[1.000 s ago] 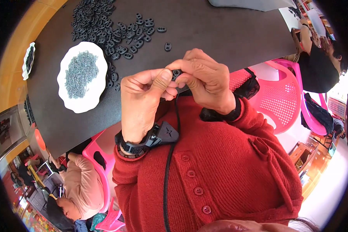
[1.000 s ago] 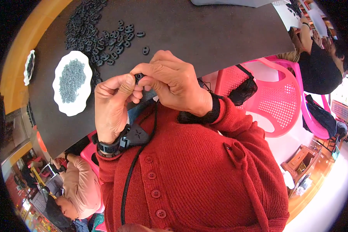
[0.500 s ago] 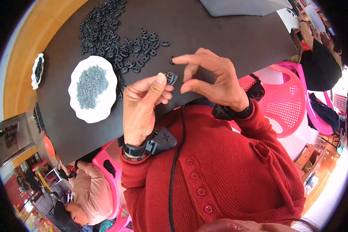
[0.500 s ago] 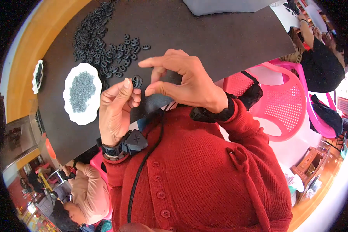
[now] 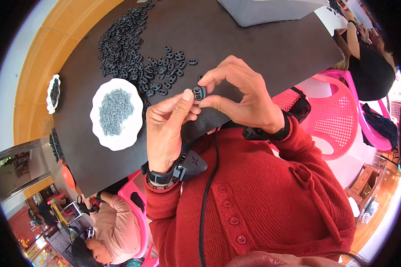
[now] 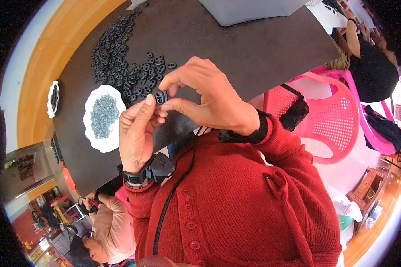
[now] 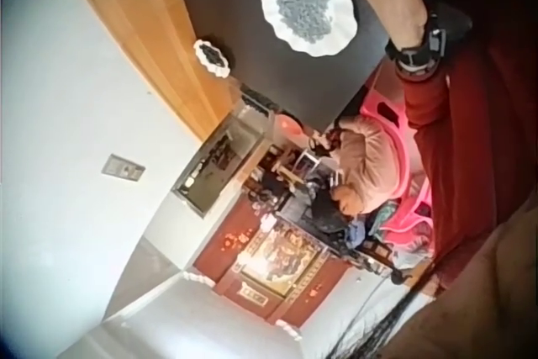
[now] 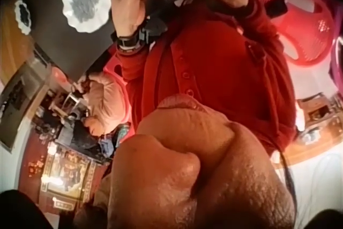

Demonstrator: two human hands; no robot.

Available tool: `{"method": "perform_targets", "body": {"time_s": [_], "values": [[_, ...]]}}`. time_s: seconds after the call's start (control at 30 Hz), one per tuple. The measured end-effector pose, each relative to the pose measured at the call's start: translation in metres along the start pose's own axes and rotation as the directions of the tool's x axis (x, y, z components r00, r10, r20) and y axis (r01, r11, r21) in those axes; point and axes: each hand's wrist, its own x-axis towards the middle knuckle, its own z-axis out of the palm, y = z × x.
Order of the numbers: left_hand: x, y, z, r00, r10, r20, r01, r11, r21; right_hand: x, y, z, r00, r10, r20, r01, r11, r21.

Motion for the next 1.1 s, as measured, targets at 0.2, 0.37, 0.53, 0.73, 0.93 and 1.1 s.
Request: {"method": "perform_targets", "body": {"time_s": [0.2, 0.37, 0.53, 0.73, 0.93, 1.1], "values": [[0.002, 0.001, 0.002, 0.999, -0.006, 0.049, 0.007, 1.000, -0.003, -0.001, -0.001, -0.006, 1.000, 0.007, -0.014, -0.006, 1.000, 0.023], [0.003, -0.002, 0.003, 0.997, -0.024, 0.073, 0.026, 0.999, -0.028, -0.003, -0.001, -0.009, 1.000, 0.001, -0.011, 0.000, 1.000, 0.012], [0.003, -0.002, 0.006, 0.998, -0.022, 0.060, 0.021, 1.000, 0.013, -0.005, 0.000, -0.010, 1.000, -0.001, -0.015, 0.002, 1.000, 0.009], [0.004, -0.001, 0.010, 0.999, -0.006, 0.043, 0.004, 0.998, 0.056, -0.005, 0.000, -0.013, 1.000, -0.016, -0.011, 0.016, 1.000, 0.003], [0.001, 0.006, 0.014, 0.999, 0.002, -0.033, 0.003, 0.987, 0.158, 0.009, -0.002, -0.039, 0.998, -0.024, -0.065, 0.018, 0.996, -0.093], [-0.015, 0.010, -0.028, 0.982, 0.093, -0.166, -0.063, 0.982, 0.179, 0.057, 0.000, -0.103, 0.954, -0.177, -0.242, 0.073, 0.919, -0.387]]}}
